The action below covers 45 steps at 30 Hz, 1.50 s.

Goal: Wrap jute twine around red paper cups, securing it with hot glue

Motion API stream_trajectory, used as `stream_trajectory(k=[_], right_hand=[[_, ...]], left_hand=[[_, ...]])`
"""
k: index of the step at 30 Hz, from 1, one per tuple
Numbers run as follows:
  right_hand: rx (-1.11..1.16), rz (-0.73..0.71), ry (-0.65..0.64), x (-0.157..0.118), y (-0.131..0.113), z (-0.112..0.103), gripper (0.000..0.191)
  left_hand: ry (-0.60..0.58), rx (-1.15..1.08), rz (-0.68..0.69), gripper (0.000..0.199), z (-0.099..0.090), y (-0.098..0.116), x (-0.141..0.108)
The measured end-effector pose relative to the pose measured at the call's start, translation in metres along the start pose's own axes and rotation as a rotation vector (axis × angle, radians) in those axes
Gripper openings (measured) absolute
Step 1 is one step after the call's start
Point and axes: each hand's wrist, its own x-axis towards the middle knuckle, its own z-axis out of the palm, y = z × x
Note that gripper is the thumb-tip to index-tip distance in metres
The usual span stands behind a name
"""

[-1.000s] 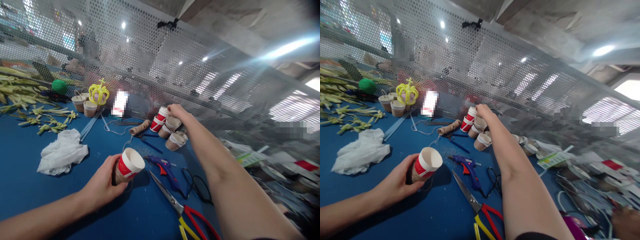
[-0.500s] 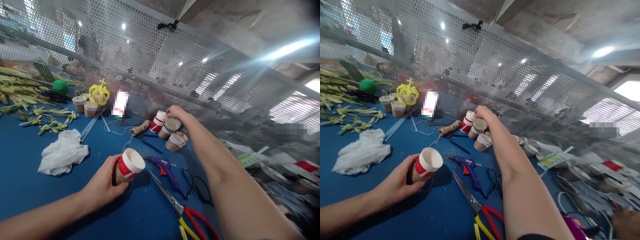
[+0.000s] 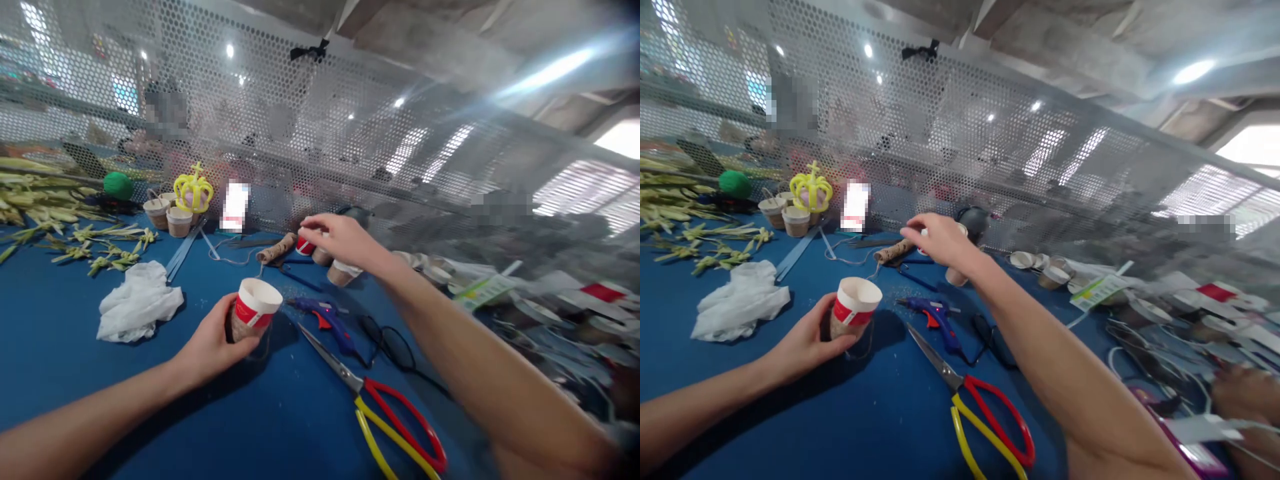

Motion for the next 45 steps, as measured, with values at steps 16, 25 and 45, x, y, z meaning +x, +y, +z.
stream_trajectory(k=[16,25,45], right_hand=[[1.544,0.224,-0.157,-0.140,-0.088,0.065,0.048],[1.712,0.302,-0.093,-0.145,-0.090,0.072,0.050],[1.652,0.376,0.148,-0.144,-0.084,0.070,0.038]], left_hand=[[-0.225,-0.319,-0.004,0.049,-0.001,0.024,-0.015],[-0.302,-0.024,0.078,0.053,-0.008,0.027,-0.012],[0.076,0.769,0.082,0.026,-0.029,0.038,0.000]])
